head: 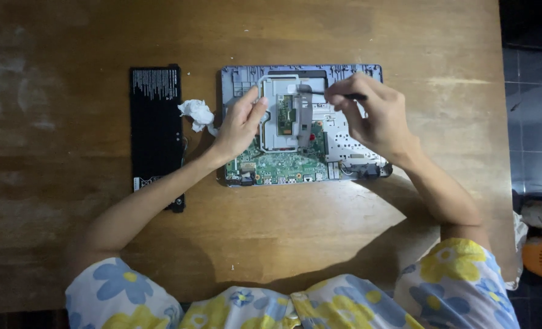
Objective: Reassembling the internal components of a laptop, including the motherboard and hard drive assembly, using a manual screwdriver.
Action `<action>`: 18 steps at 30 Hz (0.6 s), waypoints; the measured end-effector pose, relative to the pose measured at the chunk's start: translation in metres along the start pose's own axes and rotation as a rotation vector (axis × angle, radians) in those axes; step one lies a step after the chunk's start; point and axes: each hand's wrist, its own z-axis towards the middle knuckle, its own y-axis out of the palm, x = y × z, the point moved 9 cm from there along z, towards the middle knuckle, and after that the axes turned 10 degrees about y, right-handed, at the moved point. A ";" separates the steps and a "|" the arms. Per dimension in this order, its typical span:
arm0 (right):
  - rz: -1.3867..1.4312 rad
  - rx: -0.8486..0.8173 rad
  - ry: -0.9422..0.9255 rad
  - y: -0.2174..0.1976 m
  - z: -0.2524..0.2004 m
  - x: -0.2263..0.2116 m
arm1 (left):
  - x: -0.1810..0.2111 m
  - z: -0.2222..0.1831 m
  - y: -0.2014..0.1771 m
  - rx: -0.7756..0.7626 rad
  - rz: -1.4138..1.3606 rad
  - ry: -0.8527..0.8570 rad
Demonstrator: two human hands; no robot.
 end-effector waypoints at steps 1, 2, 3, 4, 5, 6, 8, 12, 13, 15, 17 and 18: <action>-0.001 -0.001 0.001 0.002 -0.001 -0.004 | -0.005 -0.001 0.001 0.000 -0.002 0.000; 0.061 -0.004 0.011 0.003 0.001 -0.006 | -0.009 0.000 0.002 -0.018 0.016 0.009; 0.122 -0.007 0.020 0.004 0.003 -0.009 | -0.013 0.002 0.002 -0.035 0.033 0.017; 0.123 -0.010 0.017 0.007 0.005 -0.010 | -0.007 0.002 0.003 -0.031 0.033 0.018; 0.097 0.004 -0.001 0.010 0.006 -0.012 | -0.002 0.002 0.003 -0.011 0.027 0.021; 0.071 0.020 -0.021 0.013 0.008 -0.013 | 0.003 0.002 0.001 0.008 0.023 0.027; 0.017 0.011 -0.042 0.015 0.008 -0.012 | 0.014 0.002 0.002 0.017 0.035 0.032; -0.053 -0.012 -0.108 0.015 0.016 -0.019 | -0.015 0.000 0.005 0.001 0.027 0.002; -0.055 -0.010 -0.107 0.018 0.018 -0.026 | -0.013 0.001 0.006 -0.001 0.026 0.004; 0.053 -0.034 -0.098 0.023 0.026 -0.039 | -0.013 0.004 0.006 -0.020 0.015 -0.025; -0.023 -0.035 -0.111 0.021 0.026 -0.034 | 0.000 0.001 0.008 -0.031 0.005 -0.053; -0.103 -0.037 -0.122 0.020 0.025 -0.031 | 0.005 0.000 0.011 -0.042 -0.008 -0.079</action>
